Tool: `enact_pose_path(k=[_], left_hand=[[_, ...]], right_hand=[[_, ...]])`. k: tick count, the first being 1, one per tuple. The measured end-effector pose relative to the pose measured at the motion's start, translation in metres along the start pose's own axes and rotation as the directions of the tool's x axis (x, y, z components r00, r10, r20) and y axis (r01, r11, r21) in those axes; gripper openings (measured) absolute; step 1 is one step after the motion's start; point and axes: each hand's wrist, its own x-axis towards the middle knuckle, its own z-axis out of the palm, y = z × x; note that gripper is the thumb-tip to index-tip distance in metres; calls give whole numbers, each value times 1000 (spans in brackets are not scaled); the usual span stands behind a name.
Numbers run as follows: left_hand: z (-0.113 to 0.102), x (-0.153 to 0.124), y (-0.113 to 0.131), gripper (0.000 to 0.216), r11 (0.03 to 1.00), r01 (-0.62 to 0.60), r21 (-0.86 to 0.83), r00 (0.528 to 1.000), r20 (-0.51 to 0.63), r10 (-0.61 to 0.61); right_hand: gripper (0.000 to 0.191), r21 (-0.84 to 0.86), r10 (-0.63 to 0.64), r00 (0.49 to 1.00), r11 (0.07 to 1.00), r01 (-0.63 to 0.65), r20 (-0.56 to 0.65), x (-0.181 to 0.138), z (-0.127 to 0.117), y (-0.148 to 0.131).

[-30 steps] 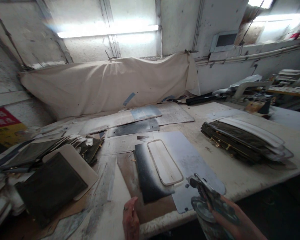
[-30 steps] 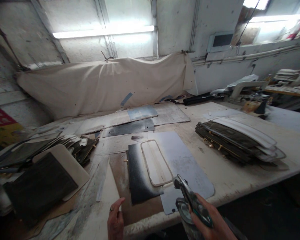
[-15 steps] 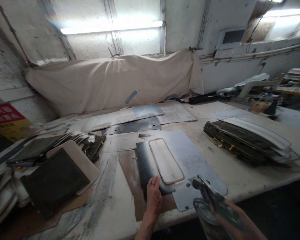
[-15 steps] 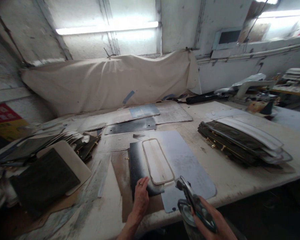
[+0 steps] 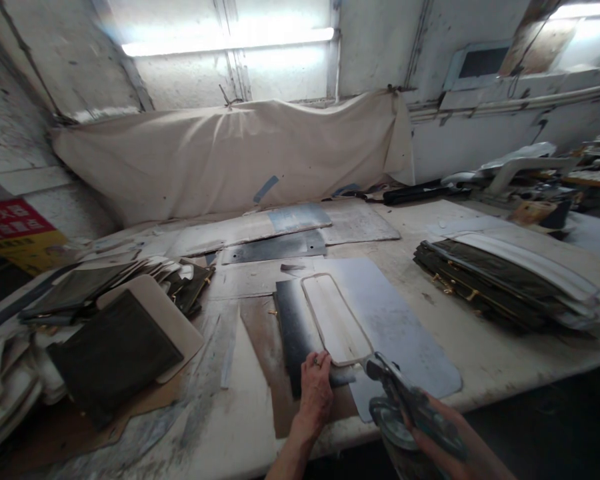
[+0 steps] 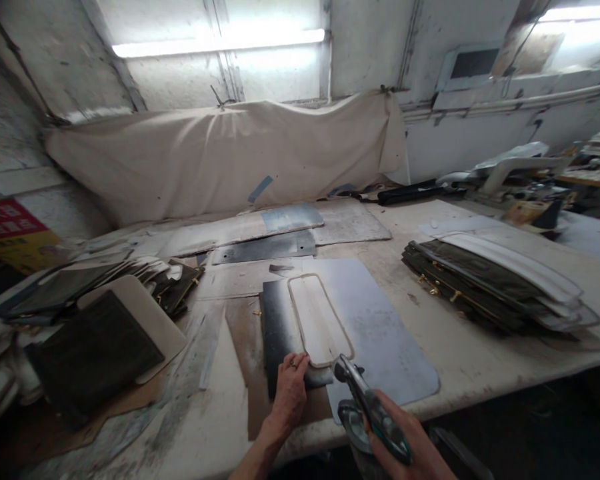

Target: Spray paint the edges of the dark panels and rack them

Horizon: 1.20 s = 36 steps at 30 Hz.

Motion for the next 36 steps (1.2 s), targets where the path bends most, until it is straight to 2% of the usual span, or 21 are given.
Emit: enact_pose_path(k=[2, 3, 7, 12, 15, 18, 20, 23, 27, 30, 36], left_hand=[[0, 0, 1, 49, 1000, 0, 26, 1000, -2, 0], [0, 1, 1, 49, 999, 2, 40, 1000, -4, -2], [5, 1, 1, 45, 997, 5, 76, 999, -35, -2], [4, -6, 3, 44, 1000, 10, 26, 992, -129, -7], [4, -19, 4, 43, 999, 2, -43, 981, -191, -11], [11, -36, -3, 39, 993, -1, -122, 969, -246, -29], [20, -49, -13, 37, 988, -39, -150, 962, -272, -4], [34, -66, -29, 34, 983, -78, -164, 950, -312, 24], [42, -81, -36, 29, 980, 3, -200, 944, -323, -69], [43, -85, -34, 25, 978, 43, -206, 944, -312, -107], [48, -85, -31, 25, 976, 55, -209, 933, -337, -125]], right_hand=[[33, 23, -11, 995, 1000, 9, 98, 2, 0, -9], [33, 29, -2, 995, 1000, -1, 95, 3, 0, -14], [40, 20, 61, 998, 998, -60, -24, 4, 0, -25], [31, 35, -71, 994, 997, 69, 80, 7, -3, -26], [24, 44, -94, 988, 995, 89, 124, 6, -9, -24], [27, 4, -15, 998, 1000, 15, 63, 2, -16, -17], [34, -2, 49, 999, 999, -49, 1, 0, -21, -9], [42, 1, 109, 994, 994, -110, -25, -4, -27, 3], [45, -1, 148, 985, 989, -149, -87, -8, -35, 15], [43, 21, 136, 986, 991, -134, -92, -11, -42, 18], [36, 40, 109, 994, 993, -109, -6, -14, -53, 10]])
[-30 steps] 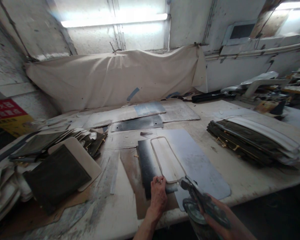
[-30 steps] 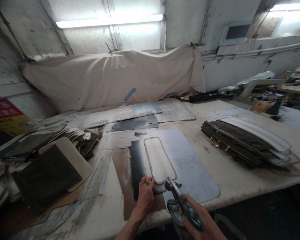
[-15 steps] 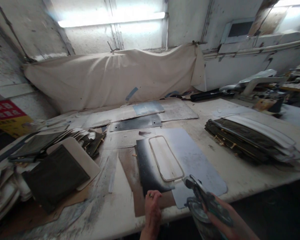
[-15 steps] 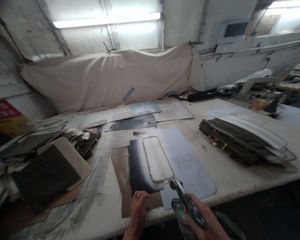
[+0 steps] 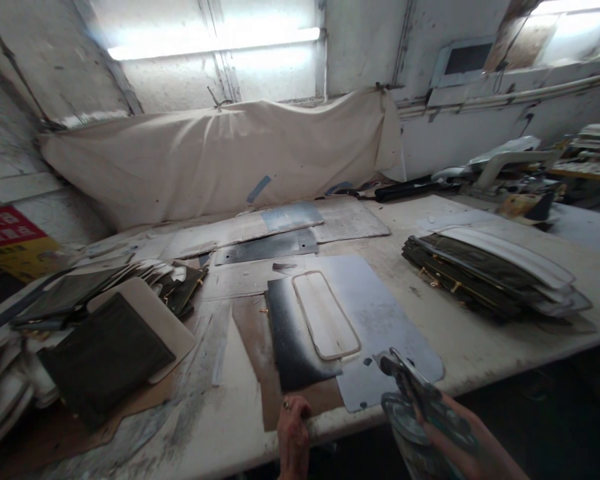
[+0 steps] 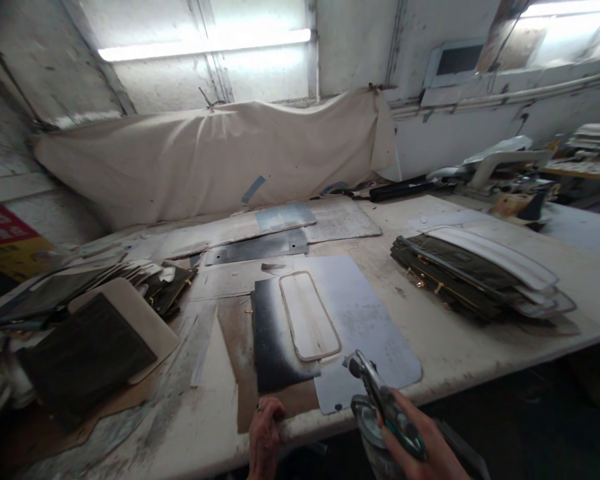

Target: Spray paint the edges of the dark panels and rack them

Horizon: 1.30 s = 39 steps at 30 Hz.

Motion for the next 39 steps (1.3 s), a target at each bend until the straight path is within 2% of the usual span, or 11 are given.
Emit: enact_pose_path(k=[5, 10, 17, 23, 28, 31, 35, 39], left_hand=[[1, -1, 1, 26, 1000, -18, 10, 999, -30, 18], [1, -3, 3, 27, 1000, -9, -15, 998, -59, 9], [-1, -4, 5, 28, 999, 33, -26, 997, -65, -35], [-4, -6, 5, 27, 998, 44, -53, 997, -58, -47], [-6, -7, 6, 27, 996, 52, -67, 996, -74, -57], [-6, -5, 7, 27, 996, 49, -69, 995, -87, -55], [-7, -4, 9, 28, 996, 49, -80, 993, -105, -58], [-8, -3, 14, 29, 996, 40, -80, 991, -127, -50]], right_hand=[[45, -23, 0, 992, 1000, -3, -122, -7, 9, 11], [49, -47, -26, 995, 999, 22, -100, -11, 22, 19], [46, -58, -50, 998, 997, 52, 22, -13, 26, -2], [43, -96, -74, 997, 993, 74, 4, -18, 28, -16], [39, -28, -124, 992, 992, 125, 36, -20, 32, -38], [33, 4, -107, 994, 994, 107, 24, -22, 33, -45], [29, 52, -88, 996, 995, 89, -11, -23, 31, -37], [41, 2, -38, 999, 999, 38, 6, -21, 20, -18]])
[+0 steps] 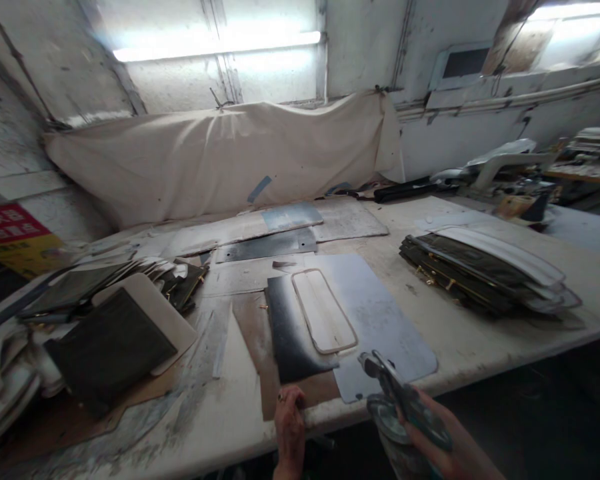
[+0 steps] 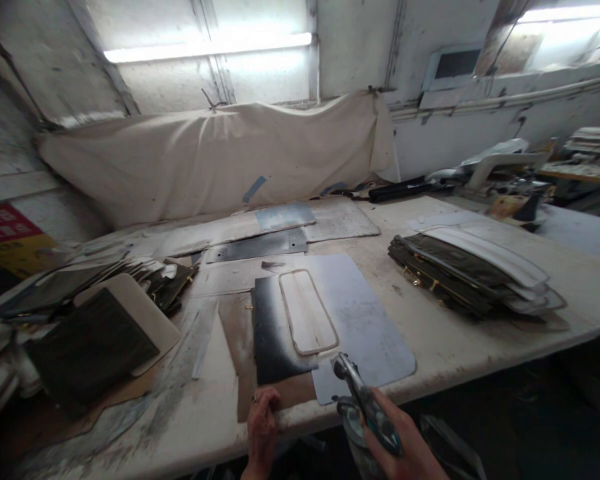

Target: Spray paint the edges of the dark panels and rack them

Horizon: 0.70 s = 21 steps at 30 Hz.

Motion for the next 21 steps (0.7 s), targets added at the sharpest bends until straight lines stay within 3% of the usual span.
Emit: enact_pose_path(k=[4, 10, 18, 21], left_hand=[[2, 2, 1, 29, 999, -42, 20, 998, -46, 43], [9, -1, -7, 28, 994, -57, 92, 991, -114, 67], [13, -3, -6, 28, 974, -96, 205, 990, -82, 114], [12, -3, -1, 28, 974, -93, 209, 991, -79, 112]], right_hand=[[40, -8, 44, 999, 999, -44, 31, 1, -14, 7], [31, 25, 3, 1000, 1000, -4, 31, 0, -26, 2], [29, 1, -21, 1000, 1000, 21, 17, -5, -33, 25], [26, -22, -38, 997, 999, 40, 66, -9, -32, 25]])
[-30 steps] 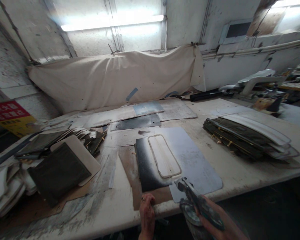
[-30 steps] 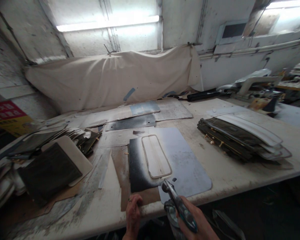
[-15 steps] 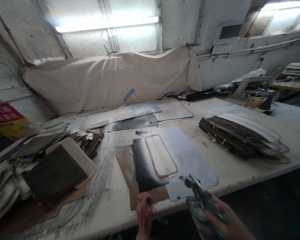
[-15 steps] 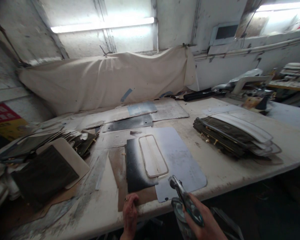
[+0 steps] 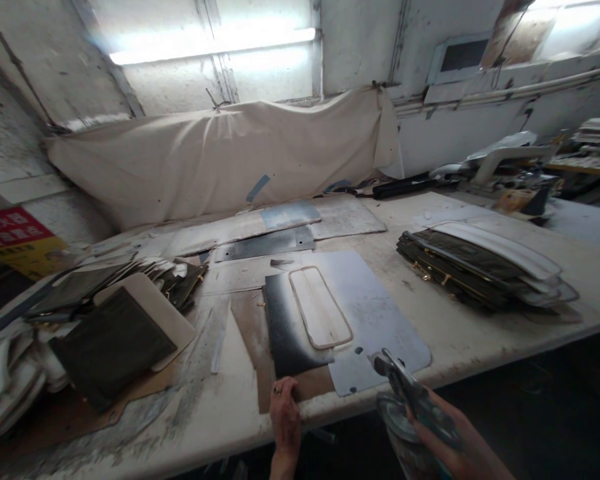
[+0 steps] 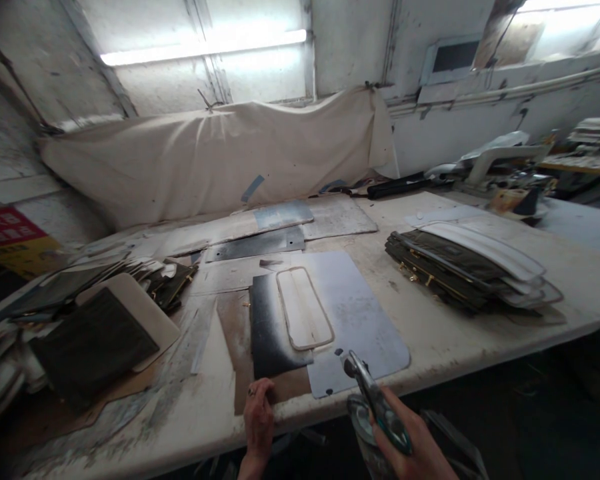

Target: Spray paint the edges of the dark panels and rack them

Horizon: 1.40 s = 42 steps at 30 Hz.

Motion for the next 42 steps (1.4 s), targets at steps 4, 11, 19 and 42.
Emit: enact_pose_path(k=[4, 11, 19, 42], left_hand=[[-3, -2, -1, 28, 1000, 1, -27, 1000, -1, -1], [-8, -6, -11, 28, 992, 59, -110, 998, 22, -57], [-17, -3, -8, 29, 982, 95, -162, 995, 33, -91], [-8, -8, -21, 29, 986, 79, -148, 995, 65, -70]], right_hand=[[30, 0, -24, 999, 1000, 24, 32, -4, 8, -8], [27, 43, -43, 999, 998, 43, -2, -8, 36, -35], [23, 24, -57, 995, 998, 55, 87, -8, 56, -58], [23, 59, 93, 995, 994, -94, 19, -15, 44, -18]])
